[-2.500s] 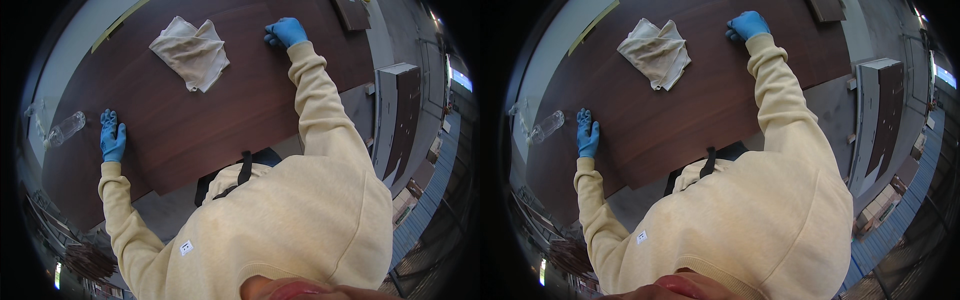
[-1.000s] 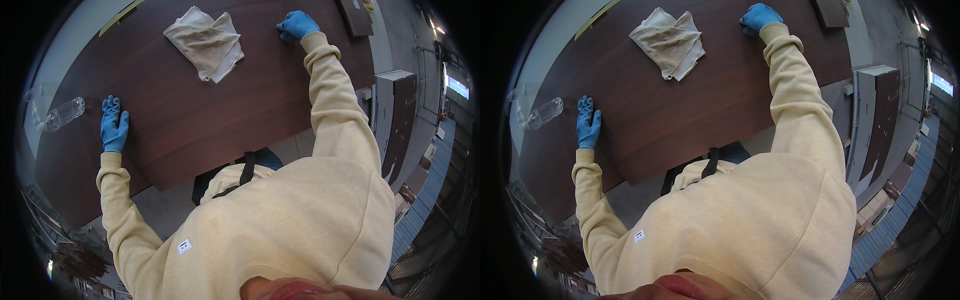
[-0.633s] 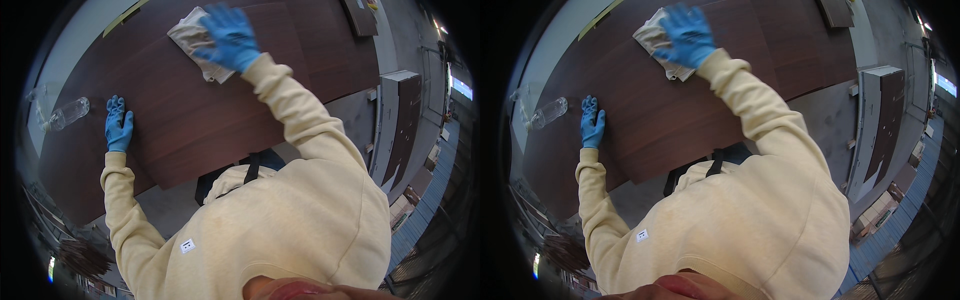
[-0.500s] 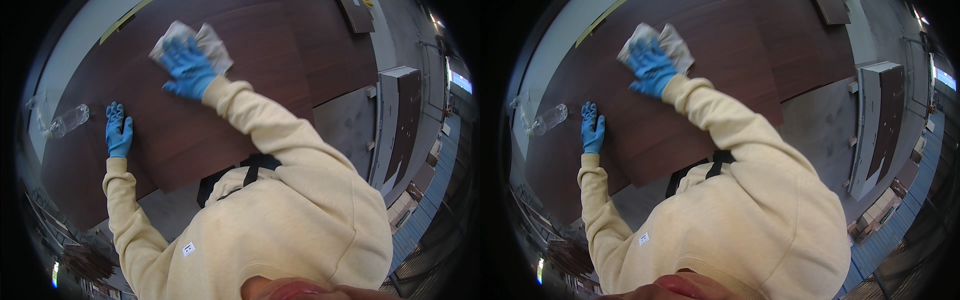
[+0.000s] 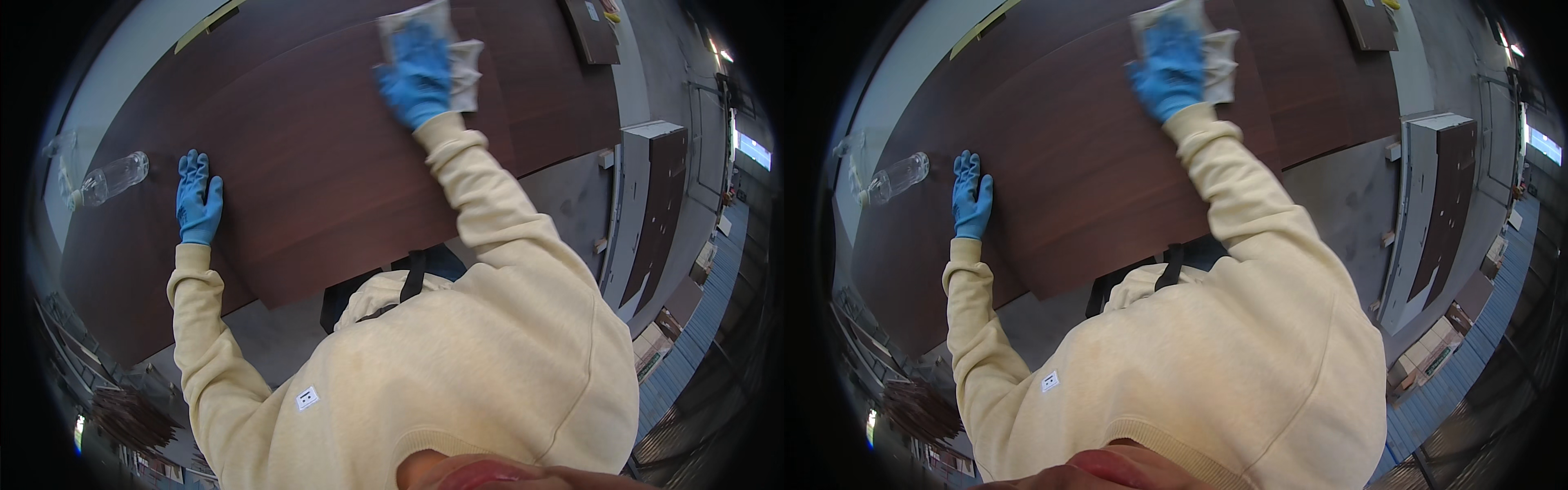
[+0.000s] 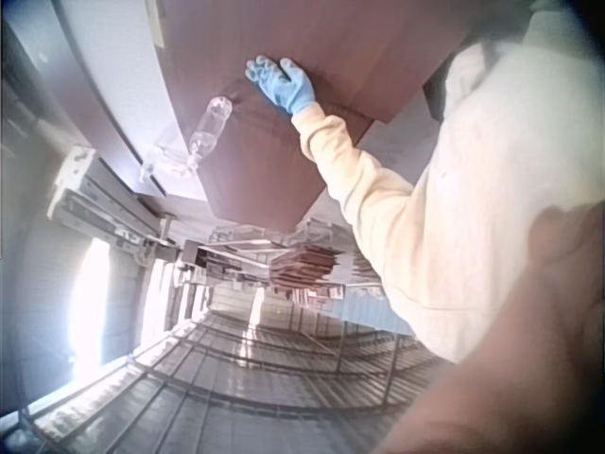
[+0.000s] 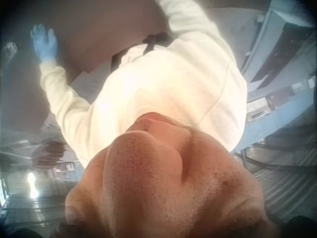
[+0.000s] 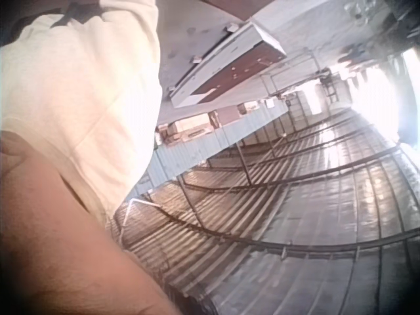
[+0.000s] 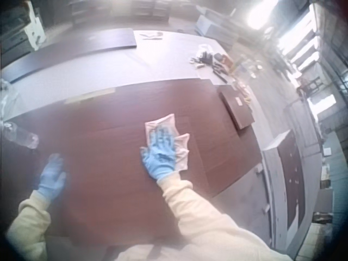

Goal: The person wipes the surface of a brown wood panel with a cloth, then flips it over and wipes the other side. They handle a pair of glasses and a small white tool, applying the tool to the panel edge.

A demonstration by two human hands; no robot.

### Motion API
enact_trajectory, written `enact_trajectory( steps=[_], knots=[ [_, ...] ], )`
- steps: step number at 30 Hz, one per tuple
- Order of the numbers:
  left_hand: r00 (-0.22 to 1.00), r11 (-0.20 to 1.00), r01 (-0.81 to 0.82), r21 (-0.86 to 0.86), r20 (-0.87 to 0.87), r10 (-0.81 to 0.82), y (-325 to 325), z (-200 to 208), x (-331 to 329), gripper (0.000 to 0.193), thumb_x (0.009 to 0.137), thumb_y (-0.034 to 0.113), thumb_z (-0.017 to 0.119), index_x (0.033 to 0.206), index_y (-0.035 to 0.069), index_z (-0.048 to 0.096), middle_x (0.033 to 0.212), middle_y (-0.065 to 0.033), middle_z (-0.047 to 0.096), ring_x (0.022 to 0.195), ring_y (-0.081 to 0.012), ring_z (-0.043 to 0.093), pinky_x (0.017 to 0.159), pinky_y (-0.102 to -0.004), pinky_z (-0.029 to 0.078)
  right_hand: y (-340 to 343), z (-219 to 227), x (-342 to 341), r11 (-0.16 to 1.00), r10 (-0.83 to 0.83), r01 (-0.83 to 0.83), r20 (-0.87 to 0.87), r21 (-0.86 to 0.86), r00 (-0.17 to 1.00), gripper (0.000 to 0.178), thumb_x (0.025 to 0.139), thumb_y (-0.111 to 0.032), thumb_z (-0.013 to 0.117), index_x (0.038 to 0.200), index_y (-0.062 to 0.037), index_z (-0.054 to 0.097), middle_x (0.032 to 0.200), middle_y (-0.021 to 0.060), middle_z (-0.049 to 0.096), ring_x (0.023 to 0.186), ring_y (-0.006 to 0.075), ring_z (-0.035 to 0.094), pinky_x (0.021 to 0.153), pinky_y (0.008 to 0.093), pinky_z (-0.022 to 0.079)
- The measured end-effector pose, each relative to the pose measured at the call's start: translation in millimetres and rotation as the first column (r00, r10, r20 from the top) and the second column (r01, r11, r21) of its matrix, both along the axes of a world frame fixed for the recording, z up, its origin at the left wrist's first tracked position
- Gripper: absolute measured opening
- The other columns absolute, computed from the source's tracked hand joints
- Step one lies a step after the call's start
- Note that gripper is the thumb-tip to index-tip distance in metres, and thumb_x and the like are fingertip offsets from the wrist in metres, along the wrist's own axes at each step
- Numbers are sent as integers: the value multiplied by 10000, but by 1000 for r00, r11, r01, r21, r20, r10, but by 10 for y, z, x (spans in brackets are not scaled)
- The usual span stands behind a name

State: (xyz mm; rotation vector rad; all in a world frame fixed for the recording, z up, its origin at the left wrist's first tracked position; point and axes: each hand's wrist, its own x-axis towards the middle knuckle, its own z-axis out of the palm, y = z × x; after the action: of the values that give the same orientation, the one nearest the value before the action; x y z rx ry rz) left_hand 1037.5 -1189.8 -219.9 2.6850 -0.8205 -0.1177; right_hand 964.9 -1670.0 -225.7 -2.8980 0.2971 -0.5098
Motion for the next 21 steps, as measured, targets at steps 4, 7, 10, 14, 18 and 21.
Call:
enact_trajectory(
  steps=[4,7,10,14,18,21],
  knots=[
    [1000,999,-2,44,-25,3,17,32,15,568,1025,221,660,1566,98,539,1681,-126,431,1592,-317,335,1291,-417,302,1497,237,-69,892,431,-405,-107,201,896,831,945,-523,690,1581,-40,460,1668,255,382,1568,423,331,1310,548,207],
    [999,999,11,33,-30,-10,83,37,26,567,1027,222,658,1567,95,537,1682,-126,430,1593,-318,331,1292,-419,301,1371,77,-97,852,515,-513,6,104,857,814,939,-514,703,1565,-42,482,1650,257,402,1553,427,350,1303,549,230],
    [999,1000,11,25,-34,-10,102,59,-8,567,1030,220,658,1568,93,534,1681,-125,432,1594,-316,329,1292,-418,300,381,92,-18,967,237,-231,-49,106,970,775,964,-502,673,1560,-42,490,1644,274,407,1544,408,371,1288,544,261],
    [999,999,27,-27,-28,-28,79,-12,4,567,1029,217,664,1567,93,535,1679,-127,434,1595,-315,329,1293,-417,300,-762,218,-156,988,-48,37,-67,-150,997,662,1038,-376,566,1559,22,475,1607,271,468,1544,430,370,1296,523,238],
    [1000,1000,8,-1,-22,-8,33,7,31,570,1028,215,665,1569,93,532,1682,-124,430,1595,-315,328,1295,-417,298,-553,-83,-413,996,-37,36,-14,-77,999,737,979,-571,600,1544,-104,521,1682,174,403,1565,401,345,1297,569,214],
    [1000,1000,6,19,-16,-6,109,-14,5,575,1026,213,663,1571,89,528,1685,-123,426,1596,-313,327,1296,-417,295,-404,19,-721,986,137,-140,44,88,990,717,951,-525,665,1521,-107,542,1664,174,433,1557,402,363,1286,575,234]
  ],
)
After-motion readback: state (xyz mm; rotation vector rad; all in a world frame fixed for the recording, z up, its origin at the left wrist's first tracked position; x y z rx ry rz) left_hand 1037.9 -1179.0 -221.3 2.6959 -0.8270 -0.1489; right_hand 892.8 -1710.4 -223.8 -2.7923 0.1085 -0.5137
